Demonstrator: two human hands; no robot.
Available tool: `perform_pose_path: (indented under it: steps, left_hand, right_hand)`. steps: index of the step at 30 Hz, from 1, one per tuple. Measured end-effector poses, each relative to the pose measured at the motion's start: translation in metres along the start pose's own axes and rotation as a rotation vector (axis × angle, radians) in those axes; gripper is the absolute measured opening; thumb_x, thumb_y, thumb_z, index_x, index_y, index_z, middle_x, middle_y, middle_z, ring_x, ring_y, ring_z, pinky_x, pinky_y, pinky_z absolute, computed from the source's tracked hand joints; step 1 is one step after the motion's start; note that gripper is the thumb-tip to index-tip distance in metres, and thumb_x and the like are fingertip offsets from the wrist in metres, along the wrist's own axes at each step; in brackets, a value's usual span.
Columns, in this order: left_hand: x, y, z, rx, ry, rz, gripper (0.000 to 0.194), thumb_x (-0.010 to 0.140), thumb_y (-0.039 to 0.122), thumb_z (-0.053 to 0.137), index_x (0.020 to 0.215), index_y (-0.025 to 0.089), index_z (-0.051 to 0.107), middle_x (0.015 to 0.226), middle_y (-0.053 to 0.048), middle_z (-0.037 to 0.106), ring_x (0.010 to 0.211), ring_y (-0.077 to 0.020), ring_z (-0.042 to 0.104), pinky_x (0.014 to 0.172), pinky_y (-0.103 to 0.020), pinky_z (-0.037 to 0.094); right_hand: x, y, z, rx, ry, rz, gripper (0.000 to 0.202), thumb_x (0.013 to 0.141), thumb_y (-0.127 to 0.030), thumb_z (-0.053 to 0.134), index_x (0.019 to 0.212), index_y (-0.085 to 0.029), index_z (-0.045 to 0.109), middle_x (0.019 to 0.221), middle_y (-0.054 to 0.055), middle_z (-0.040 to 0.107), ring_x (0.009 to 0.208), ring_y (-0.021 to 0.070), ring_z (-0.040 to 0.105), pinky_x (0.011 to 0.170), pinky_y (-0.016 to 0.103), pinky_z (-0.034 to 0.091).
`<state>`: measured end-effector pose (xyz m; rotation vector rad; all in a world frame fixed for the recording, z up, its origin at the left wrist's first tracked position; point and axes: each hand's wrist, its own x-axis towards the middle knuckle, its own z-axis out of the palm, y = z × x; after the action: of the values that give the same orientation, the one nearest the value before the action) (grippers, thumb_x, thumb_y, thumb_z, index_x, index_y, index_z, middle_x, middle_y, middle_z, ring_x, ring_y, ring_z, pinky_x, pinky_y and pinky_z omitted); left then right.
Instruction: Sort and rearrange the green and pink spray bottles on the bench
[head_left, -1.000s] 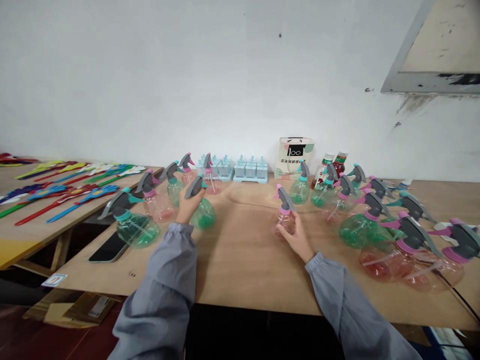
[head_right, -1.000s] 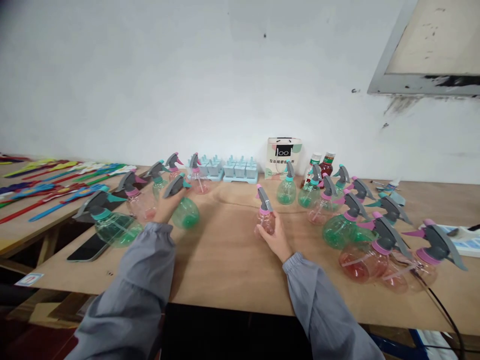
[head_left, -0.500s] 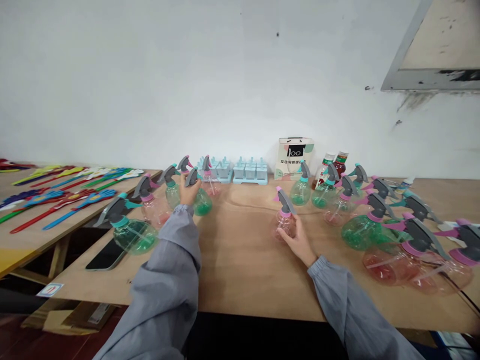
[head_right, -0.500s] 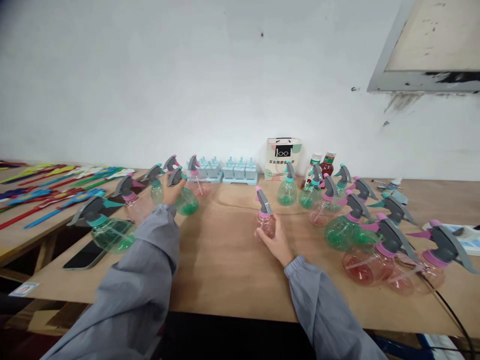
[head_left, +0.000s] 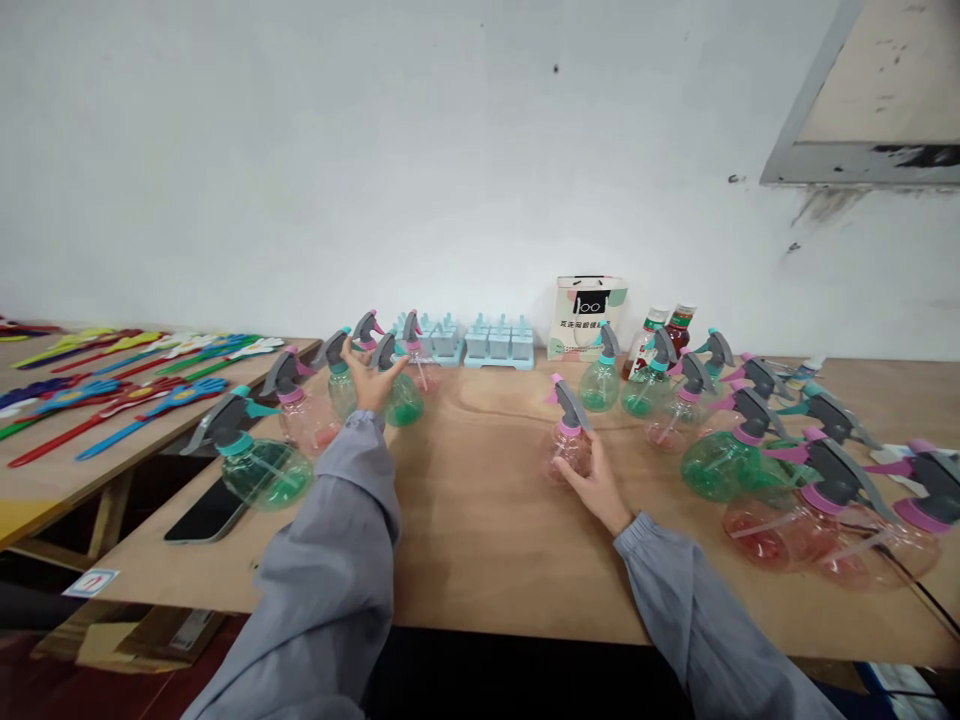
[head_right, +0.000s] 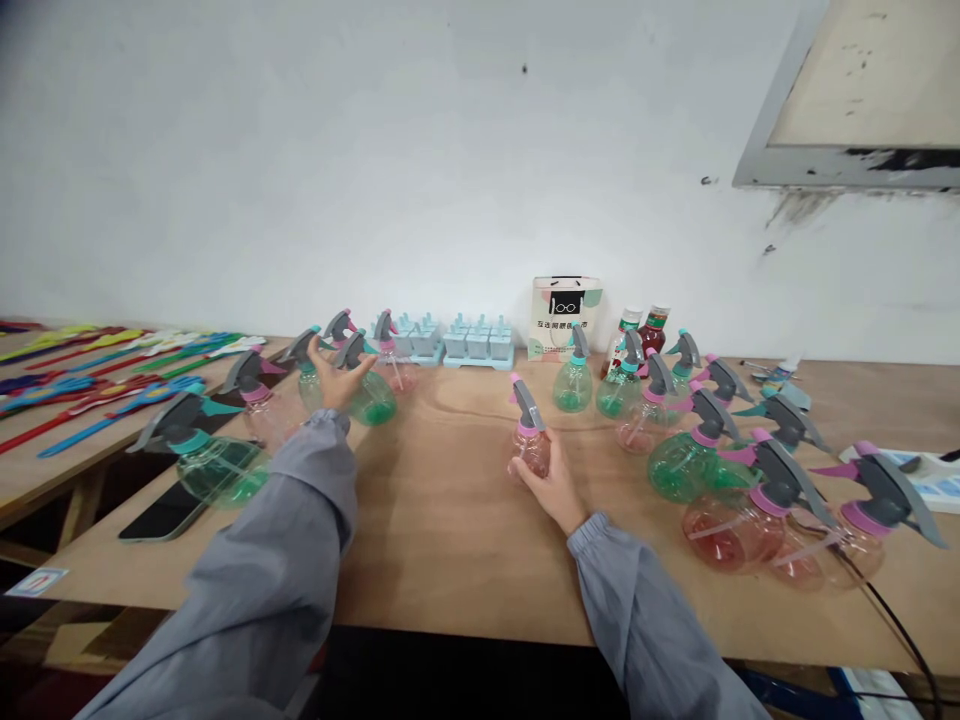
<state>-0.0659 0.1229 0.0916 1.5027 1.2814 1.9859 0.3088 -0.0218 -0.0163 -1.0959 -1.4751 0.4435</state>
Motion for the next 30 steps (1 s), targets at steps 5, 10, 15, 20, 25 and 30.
perform_pose_path:
  steps: [5, 10, 15, 20, 25, 30]
  left_hand:
    - [-0.037, 0.029, 0.012, 0.106, 0.430, 0.268, 0.064, 0.086, 0.031, 0.067, 0.135, 0.021, 0.027, 0.142, -0.014, 0.042, 0.140, -0.0262, 0.043, 0.116, -0.049, 0.036]
    - [-0.110, 0.078, 0.048, 0.068, -0.030, 0.378, 0.048, 0.084, 0.046, 0.068, 0.123, 0.022, 0.053, 0.131, -0.012, 0.056, 0.133, -0.0292, 0.052, 0.114, -0.045, 0.039]
    - [-0.173, 0.105, 0.108, 0.029, -0.527, 0.019, 0.103, 0.067, 0.052, 0.084, 0.150, 0.019, 0.031, 0.157, -0.020, 0.036, 0.148, -0.0354, 0.034, 0.121, -0.051, 0.028]
    - [-0.192, 0.095, 0.154, -0.034, -0.540, -0.102, 0.085, 0.068, 0.034, 0.084, 0.142, 0.018, 0.044, 0.138, -0.017, 0.055, 0.130, -0.0319, 0.053, 0.112, -0.048, 0.039]
    - [-0.179, 0.083, 0.138, -0.126, -0.616, -0.190, 0.060, 0.072, 0.018, 0.069, 0.131, 0.018, 0.058, 0.112, -0.009, 0.070, 0.087, -0.0185, 0.066, 0.091, -0.038, 0.053]
    - [-0.165, 0.078, 0.109, -0.201, -0.543, -0.106, 0.041, 0.069, 0.018, 0.063, 0.110, 0.018, 0.070, 0.115, -0.009, 0.073, 0.109, -0.0229, 0.065, 0.103, -0.038, 0.048]
  right_hand:
    - [0.000, -0.002, 0.001, 0.010, 0.013, 0.016, 0.069, 0.080, -0.054, 0.073, 0.135, -0.022, 0.046, 0.134, 0.014, 0.059, 0.127, 0.0323, 0.057, 0.113, 0.056, 0.042]
    - [-0.002, -0.005, 0.002, 0.057, -0.006, 0.016, 0.070, 0.080, -0.053, 0.074, 0.136, -0.023, 0.046, 0.134, 0.013, 0.060, 0.126, 0.0308, 0.059, 0.111, 0.053, 0.045]
    - [-0.005, -0.006, 0.008, 0.029, -0.020, 0.000, 0.070, 0.080, -0.052, 0.075, 0.137, -0.023, 0.046, 0.135, 0.014, 0.059, 0.127, 0.0309, 0.057, 0.112, 0.054, 0.044]
    - [-0.002, -0.004, -0.001, -0.005, -0.024, -0.130, 0.059, 0.081, -0.053, 0.072, 0.129, -0.024, 0.055, 0.125, 0.012, 0.066, 0.119, 0.0312, 0.062, 0.106, 0.052, 0.048]
    - [0.047, 0.004, -0.036, -0.040, 0.229, -0.108, 0.038, 0.096, -0.053, 0.047, 0.115, -0.023, 0.062, 0.112, 0.010, 0.070, 0.110, 0.0265, 0.065, 0.102, 0.048, 0.049]
    - [0.126, 0.036, -0.048, -0.249, 0.371, -0.038, 0.067, 0.083, -0.063, 0.060, 0.131, -0.018, 0.049, 0.133, 0.018, 0.058, 0.127, 0.0317, 0.053, 0.111, 0.053, 0.039]
